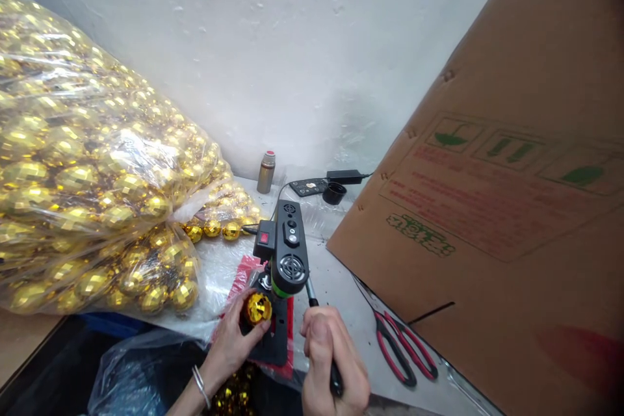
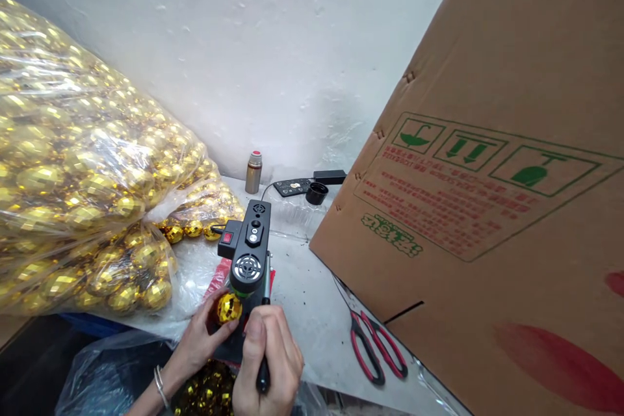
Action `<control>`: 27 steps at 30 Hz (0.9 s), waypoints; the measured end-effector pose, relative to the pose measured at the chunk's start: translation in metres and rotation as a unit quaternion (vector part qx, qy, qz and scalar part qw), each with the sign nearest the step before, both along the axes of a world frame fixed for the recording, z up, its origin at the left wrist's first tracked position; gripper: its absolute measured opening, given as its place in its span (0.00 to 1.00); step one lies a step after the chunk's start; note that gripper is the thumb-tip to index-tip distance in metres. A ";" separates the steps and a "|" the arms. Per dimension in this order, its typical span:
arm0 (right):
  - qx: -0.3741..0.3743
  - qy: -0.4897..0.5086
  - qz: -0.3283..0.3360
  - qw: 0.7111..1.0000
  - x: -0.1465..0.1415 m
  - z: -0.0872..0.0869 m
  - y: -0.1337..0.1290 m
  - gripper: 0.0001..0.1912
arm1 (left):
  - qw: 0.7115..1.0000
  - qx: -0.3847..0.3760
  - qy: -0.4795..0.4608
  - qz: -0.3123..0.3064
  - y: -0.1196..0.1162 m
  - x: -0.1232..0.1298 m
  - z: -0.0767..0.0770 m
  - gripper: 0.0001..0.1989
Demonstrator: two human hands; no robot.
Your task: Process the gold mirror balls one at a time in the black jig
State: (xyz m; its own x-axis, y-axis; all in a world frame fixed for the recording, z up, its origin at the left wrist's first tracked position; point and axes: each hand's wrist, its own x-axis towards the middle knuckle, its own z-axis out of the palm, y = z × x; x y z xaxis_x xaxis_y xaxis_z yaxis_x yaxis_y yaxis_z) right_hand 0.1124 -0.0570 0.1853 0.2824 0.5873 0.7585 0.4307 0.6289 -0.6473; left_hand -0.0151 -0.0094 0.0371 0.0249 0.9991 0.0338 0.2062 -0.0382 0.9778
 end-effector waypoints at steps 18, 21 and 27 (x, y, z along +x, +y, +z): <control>-0.027 0.059 -0.027 0.998 -0.012 -0.003 -0.006 0.15 | 0.974 0.129 0.160 -0.095 -0.004 0.000 -0.004 0.25; -0.026 0.058 -0.033 0.997 -0.012 -0.003 -0.006 0.16 | 0.972 0.128 0.185 -0.070 0.004 0.006 -0.003 0.23; -0.018 0.035 -0.057 0.998 -0.011 -0.010 -0.008 0.16 | 0.966 0.102 0.207 -0.119 0.011 0.010 0.003 0.21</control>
